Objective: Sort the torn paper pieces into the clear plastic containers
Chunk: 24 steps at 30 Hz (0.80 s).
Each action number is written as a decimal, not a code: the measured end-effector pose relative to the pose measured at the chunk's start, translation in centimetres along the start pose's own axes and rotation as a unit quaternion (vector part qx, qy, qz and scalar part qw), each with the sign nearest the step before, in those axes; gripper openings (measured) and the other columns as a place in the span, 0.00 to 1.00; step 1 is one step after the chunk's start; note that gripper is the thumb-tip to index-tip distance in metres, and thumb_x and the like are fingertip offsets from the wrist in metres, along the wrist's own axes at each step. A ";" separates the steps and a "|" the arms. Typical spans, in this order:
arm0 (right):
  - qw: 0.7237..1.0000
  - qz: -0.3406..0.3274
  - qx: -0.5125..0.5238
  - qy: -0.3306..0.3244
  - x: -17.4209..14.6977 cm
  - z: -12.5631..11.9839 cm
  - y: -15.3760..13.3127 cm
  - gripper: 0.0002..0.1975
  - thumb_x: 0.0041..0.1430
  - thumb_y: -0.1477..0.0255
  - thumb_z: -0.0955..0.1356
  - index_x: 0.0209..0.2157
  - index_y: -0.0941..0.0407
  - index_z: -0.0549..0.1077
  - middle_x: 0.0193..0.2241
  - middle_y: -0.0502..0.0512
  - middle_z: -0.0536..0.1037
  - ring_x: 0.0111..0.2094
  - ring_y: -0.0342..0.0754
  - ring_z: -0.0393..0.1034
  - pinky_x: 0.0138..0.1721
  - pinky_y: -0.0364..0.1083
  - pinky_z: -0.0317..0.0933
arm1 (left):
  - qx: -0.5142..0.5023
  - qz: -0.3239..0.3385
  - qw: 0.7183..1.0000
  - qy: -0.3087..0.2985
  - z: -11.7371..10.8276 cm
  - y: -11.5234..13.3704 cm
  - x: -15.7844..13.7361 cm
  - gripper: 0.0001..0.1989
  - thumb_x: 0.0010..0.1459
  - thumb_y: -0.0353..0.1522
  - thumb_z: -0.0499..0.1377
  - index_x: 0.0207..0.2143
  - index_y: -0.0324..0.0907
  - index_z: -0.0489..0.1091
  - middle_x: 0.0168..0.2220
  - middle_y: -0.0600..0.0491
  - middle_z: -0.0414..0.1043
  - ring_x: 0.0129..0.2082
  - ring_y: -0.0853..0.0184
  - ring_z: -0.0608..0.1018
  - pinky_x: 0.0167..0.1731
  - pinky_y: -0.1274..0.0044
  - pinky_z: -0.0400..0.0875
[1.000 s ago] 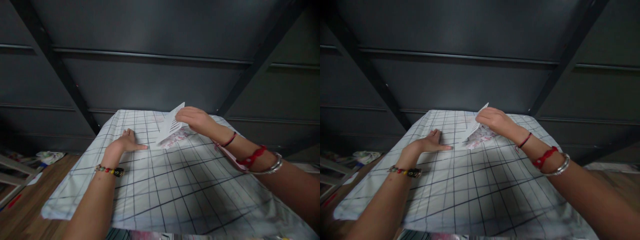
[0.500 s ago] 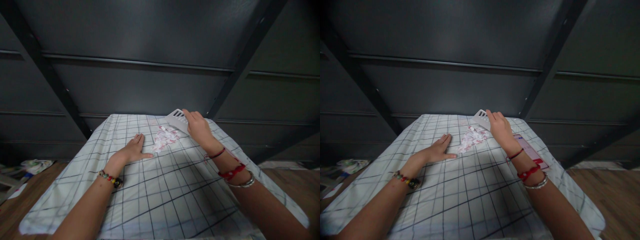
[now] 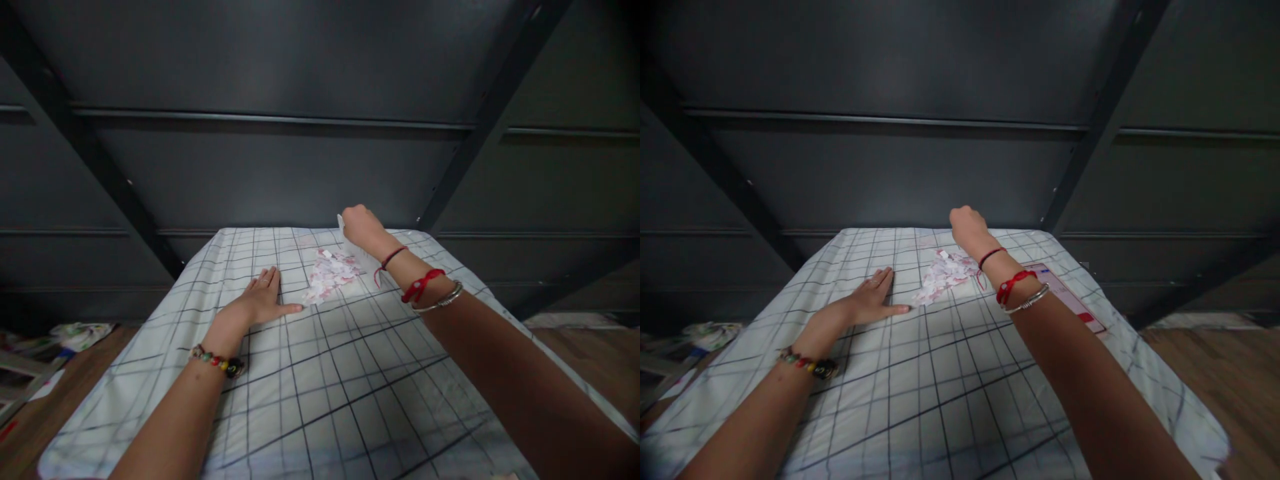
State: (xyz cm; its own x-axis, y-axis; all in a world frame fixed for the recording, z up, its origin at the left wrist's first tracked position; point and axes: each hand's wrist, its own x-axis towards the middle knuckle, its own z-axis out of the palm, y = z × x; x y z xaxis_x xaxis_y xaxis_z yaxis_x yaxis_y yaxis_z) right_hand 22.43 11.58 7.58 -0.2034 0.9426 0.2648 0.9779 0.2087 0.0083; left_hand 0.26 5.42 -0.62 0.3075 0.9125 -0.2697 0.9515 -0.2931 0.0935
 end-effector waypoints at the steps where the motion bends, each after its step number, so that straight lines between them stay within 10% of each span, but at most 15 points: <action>1: 1.000 0.006 -0.002 0.002 0.0 -0.1 -0.7 0.14 0.55 0.78 0.62 0.41 0.67 0.72 0.35 0.72 0.74 0.37 0.53 0.70 0.36 0.47 0.61 | 0.001 -0.008 1.000 -0.002 0.0 -0.1 0.0 0.57 0.47 0.60 0.45 0.62 0.23 0.32 0.64 0.37 0.26 0.63 0.52 0.37 0.58 0.66 0.41; 14: 0.997 -0.030 -0.001 0.074 -3.2 -3.1 -0.8 0.16 0.56 0.78 0.57 0.42 0.60 0.72 0.35 0.63 0.76 0.37 0.51 0.69 0.35 0.47 0.58 | -0.021 -0.041 0.999 0.010 -0.9 0.1 -0.8 0.52 0.51 0.58 0.41 0.62 0.22 0.35 0.64 0.36 0.30 0.63 0.52 0.39 0.58 0.66 0.42; 24: 0.904 -0.324 0.044 0.276 -10.3 0.6 2.4 0.17 0.52 0.85 0.57 0.37 0.57 0.70 0.27 0.52 0.73 0.30 0.45 0.63 0.33 0.45 0.56 | -0.008 0.008 0.999 -0.051 -1.4 0.9 -1.3 0.59 0.43 0.59 0.49 0.62 0.24 0.30 0.63 0.38 0.23 0.63 0.55 0.34 0.58 0.65 0.38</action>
State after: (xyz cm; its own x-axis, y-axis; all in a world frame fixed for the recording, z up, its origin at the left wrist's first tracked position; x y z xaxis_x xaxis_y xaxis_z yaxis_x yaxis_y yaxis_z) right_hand 26.87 2.50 4.33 -0.6537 0.3471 0.6724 0.6495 0.7134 0.2631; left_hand 0.66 4.38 1.15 0.3229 0.8737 -0.3640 0.9464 -0.3023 0.1140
